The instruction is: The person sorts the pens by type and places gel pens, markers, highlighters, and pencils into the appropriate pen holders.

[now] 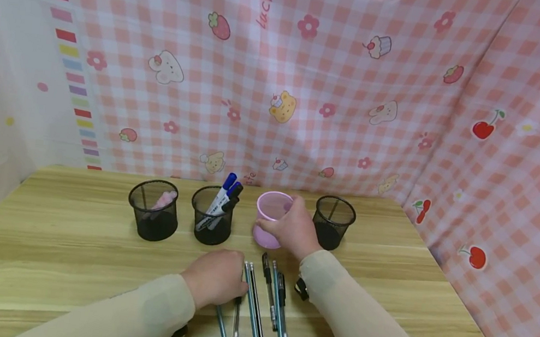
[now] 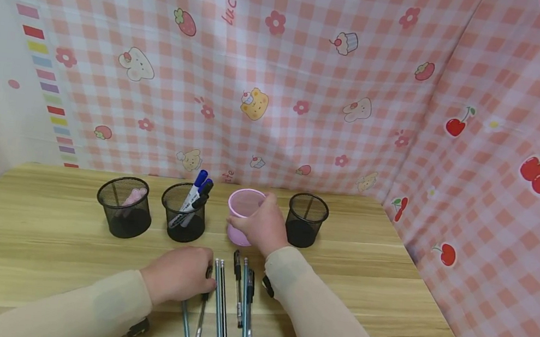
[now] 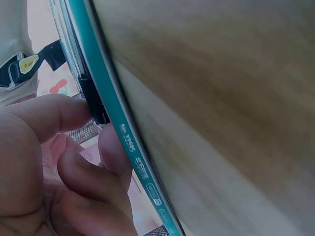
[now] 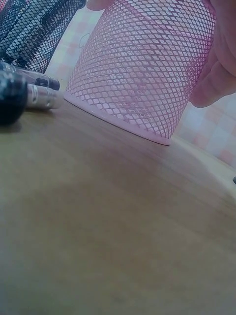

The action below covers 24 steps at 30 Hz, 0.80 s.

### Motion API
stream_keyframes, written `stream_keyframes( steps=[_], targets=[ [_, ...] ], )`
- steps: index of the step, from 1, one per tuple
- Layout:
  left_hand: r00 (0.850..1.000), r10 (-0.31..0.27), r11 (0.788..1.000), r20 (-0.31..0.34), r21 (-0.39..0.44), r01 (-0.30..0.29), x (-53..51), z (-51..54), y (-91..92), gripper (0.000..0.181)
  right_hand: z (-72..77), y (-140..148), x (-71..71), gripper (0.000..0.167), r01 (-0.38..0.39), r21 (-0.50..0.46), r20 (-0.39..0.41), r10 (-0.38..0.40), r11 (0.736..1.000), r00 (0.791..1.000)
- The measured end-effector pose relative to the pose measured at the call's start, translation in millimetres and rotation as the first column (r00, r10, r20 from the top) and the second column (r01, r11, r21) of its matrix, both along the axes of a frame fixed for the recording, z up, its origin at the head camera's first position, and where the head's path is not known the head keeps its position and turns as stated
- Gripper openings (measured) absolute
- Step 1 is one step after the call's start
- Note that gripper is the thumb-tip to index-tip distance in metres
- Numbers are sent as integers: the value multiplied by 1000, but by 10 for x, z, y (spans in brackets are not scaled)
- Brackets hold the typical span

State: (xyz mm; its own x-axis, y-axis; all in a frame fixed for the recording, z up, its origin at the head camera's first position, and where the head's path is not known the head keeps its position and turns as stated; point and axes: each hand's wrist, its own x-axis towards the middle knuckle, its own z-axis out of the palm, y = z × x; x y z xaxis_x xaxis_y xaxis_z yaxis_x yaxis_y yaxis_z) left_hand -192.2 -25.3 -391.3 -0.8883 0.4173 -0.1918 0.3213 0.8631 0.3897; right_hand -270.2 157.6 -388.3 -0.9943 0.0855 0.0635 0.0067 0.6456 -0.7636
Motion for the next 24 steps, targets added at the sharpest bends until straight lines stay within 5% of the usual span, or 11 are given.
stream_keyframes(
  steps=[24],
  targets=[
    [999, 10, 999, 53, 34, -12, -65, -25, 55, 40, -26, 7, -11, 102, -1, -8, -12, 1, 1000, 1000]
  ],
)
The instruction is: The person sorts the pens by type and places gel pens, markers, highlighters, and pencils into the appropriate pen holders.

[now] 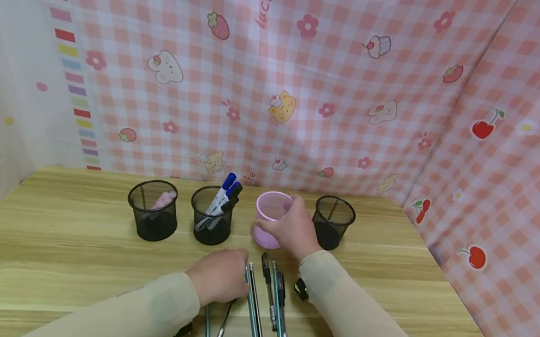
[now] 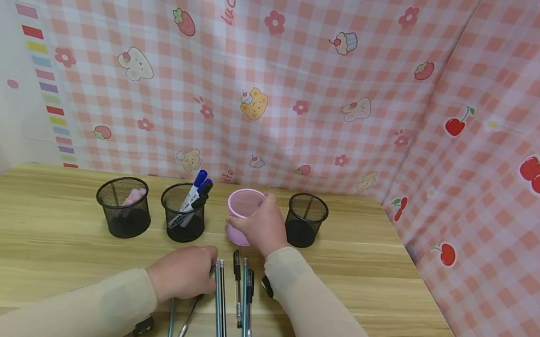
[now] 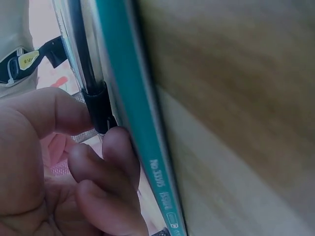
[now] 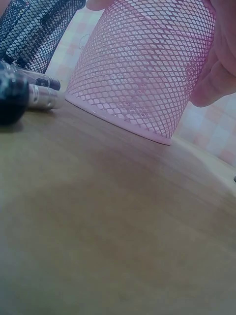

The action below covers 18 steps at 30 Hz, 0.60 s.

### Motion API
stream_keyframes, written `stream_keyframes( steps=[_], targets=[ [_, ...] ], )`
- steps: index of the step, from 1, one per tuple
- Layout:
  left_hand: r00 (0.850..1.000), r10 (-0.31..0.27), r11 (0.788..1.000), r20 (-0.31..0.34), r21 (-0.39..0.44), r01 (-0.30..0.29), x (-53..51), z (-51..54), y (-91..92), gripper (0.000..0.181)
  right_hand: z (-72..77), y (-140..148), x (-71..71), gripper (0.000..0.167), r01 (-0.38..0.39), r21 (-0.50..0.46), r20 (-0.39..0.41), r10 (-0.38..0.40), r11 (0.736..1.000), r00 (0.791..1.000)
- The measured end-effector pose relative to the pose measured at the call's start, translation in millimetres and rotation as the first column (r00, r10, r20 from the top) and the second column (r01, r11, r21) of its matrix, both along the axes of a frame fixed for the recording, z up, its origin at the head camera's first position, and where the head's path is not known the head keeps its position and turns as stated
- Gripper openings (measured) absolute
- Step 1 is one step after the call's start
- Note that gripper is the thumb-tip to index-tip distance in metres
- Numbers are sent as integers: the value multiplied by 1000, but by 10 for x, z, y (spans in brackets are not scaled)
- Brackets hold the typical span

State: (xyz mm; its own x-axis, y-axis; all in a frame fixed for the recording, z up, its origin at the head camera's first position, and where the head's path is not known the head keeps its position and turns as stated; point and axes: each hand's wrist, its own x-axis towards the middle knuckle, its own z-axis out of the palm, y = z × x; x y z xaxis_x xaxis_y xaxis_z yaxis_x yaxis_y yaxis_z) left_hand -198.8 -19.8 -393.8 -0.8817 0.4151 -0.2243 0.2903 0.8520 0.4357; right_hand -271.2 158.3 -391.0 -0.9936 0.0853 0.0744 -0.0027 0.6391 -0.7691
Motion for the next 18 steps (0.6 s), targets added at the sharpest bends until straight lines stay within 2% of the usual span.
stream_keyframes(
  steps=[4, 10, 18],
  targets=[
    [1000, 4, 1000, 13, 27, -4, 6, 17, -19, 33, 8, 0, 7, 101, 1, -6, 6, -1, 1000, 1000],
    [998, 44, 993, 44, 105, -49, 8, 71, -54, 30, 11, -6, 11, 99, 7, -3, 11, -7, 1000, 1000],
    [993, 113, 977, 26, 179, -116, -23, 188, -112, 33, 22, -14, 15, 100, 16, -18, 25, -16, 1000, 1000]
  ],
)
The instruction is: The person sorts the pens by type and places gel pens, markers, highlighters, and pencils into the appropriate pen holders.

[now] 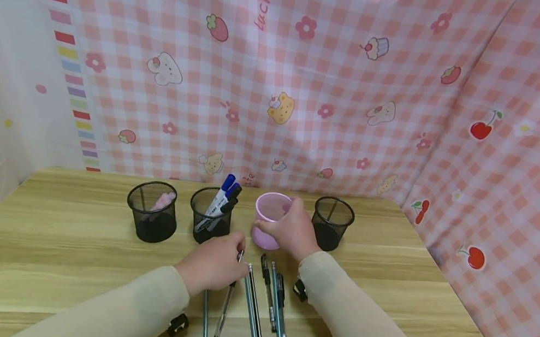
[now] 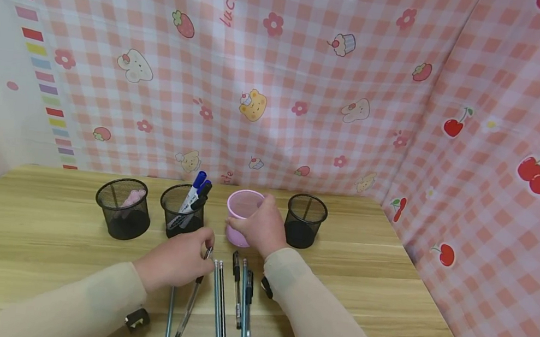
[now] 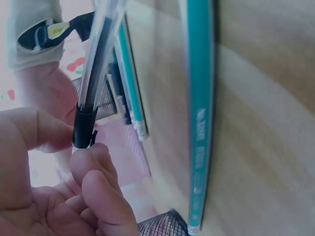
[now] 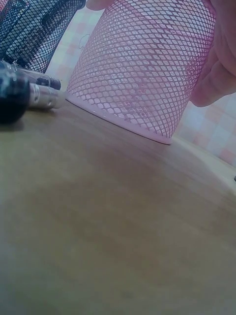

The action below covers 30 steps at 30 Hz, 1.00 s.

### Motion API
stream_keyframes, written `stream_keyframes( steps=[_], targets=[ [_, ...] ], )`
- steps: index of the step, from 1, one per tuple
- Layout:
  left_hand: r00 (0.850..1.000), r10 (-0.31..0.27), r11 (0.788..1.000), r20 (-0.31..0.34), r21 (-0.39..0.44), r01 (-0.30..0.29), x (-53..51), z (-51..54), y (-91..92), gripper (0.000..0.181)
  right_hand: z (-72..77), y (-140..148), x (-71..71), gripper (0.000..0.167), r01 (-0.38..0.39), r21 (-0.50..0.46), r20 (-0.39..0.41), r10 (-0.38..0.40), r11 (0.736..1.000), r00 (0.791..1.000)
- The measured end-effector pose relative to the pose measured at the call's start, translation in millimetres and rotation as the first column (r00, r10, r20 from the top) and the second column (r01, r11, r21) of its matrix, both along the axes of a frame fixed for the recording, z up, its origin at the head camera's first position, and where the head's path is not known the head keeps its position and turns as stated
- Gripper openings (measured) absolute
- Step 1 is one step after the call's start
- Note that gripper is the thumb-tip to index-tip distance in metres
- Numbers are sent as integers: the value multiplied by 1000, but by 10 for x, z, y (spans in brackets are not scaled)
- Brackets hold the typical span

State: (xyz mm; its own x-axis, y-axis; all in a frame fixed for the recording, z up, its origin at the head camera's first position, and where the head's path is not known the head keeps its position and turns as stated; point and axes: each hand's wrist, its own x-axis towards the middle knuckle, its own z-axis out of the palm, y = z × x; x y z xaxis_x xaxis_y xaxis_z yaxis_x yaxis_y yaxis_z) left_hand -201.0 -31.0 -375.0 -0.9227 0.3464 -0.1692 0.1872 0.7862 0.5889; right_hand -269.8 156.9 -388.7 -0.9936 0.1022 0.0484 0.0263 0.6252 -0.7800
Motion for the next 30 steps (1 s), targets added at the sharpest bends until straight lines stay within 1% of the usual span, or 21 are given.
stream_keyframes(
  steps=[5, 12, 15, 20, 23, 26, 28, 30],
  targets=[
    [999, 34, 998, -21, 57, -32, -13, 56, -65, 29, -8, 3, -7, 101, 3, -4, 10, -3, 1000, 1000],
    [993, 94, 985, -66, 154, -83, -47, 111, -155, 16, -11, 7, -11, 101, 2, -13, 12, -2, 1000, 1000],
    [992, 97, 980, -78, 183, -81, -50, 135, -190, 13, -13, 7, -12, 100, 1, -11, 6, -1, 1000, 1000],
    [986, 89, 973, -139, 224, -56, -65, 206, -260, 14, -14, 6, -18, 101, 0, -17, 2, 0, 1000, 1000],
    [983, 88, 957, -159, 287, -40, -85, 268, -311, 15, -15, 7, -26, 101, 0, -21, 3, 0, 1000, 1000],
    [977, 100, 940, -190, 341, -30, -107, 325, -358, 18, -18, 8, -33, 101, 0, -16, 3, 0, 1000, 1000],
    [969, 121, 928, -214, 370, -34, -123, 355, -384, 19, -19, 9, -35, 101, 1, -12, 4, -1, 1000, 1000],
    [958, 148, 918, -248, 395, -39, -134, 381, -405, 21, -21, 9, -35, 101, 1, -7, 3, -1, 1000, 1000]
  ],
)
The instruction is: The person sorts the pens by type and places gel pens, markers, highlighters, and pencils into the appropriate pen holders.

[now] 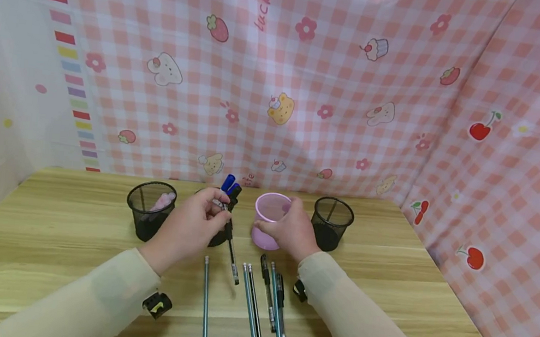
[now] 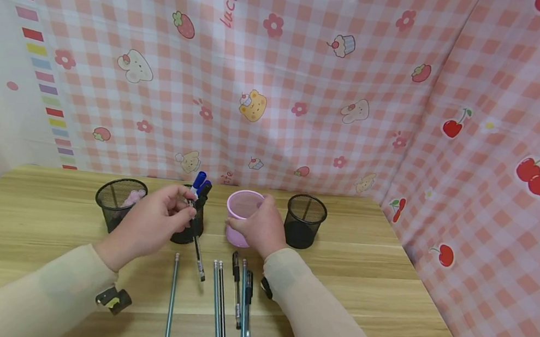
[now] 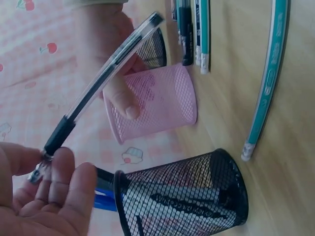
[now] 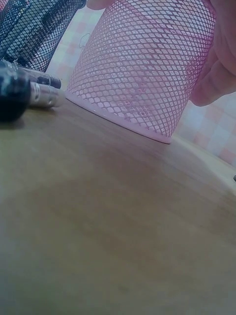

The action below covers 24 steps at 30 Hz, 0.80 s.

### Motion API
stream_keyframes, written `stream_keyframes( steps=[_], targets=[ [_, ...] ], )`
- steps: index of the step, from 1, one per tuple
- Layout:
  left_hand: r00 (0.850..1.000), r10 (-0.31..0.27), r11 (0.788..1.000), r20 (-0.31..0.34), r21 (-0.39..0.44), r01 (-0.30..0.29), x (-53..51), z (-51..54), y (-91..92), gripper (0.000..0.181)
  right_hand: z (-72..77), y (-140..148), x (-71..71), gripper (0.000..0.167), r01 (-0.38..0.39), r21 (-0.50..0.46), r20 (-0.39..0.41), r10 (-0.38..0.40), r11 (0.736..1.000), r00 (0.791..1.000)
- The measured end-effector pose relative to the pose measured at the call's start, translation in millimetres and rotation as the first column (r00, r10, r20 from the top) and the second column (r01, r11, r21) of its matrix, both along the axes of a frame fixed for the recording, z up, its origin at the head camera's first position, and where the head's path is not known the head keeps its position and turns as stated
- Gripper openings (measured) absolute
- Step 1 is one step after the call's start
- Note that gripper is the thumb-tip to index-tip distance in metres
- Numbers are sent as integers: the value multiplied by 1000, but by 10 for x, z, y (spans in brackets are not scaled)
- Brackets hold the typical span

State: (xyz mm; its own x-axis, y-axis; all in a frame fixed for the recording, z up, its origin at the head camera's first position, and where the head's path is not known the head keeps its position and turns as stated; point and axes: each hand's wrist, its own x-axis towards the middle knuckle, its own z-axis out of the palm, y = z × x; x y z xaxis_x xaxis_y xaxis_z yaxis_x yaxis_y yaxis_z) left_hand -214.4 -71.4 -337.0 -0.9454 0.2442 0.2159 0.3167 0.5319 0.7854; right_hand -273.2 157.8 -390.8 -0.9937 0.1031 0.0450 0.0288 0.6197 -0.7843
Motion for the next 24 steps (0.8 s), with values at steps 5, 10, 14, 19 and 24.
stream_keyframes(
  steps=[5, 10, 14, 19, 24],
  targets=[
    [995, 63, 996, -77, 73, -58, -14, 34, -21, 25, 11, -2, 14, 102, -1, 2, -2, 1, 1000, 1000],
    [981, 127, 979, -147, 176, -101, -58, 27, -16, 26, 19, -2, 26, 101, -4, 1, 0, 4, 1000, 1000],
    [962, 179, 963, -206, 239, -128, -96, 14, 5, 24, 12, -1, 16, 100, -2, -1, 8, 2, 1000, 1000],
    [921, 261, 931, -289, 326, -161, -144, -25, 75, 22, 12, -5, 8, 100, 3, -9, 7, -3, 1000, 1000],
    [901, 304, 889, -310, 433, -150, -174, -54, 144, 20, 25, -5, 20, 100, -3, -11, 6, 3, 1000, 1000]
  ],
)
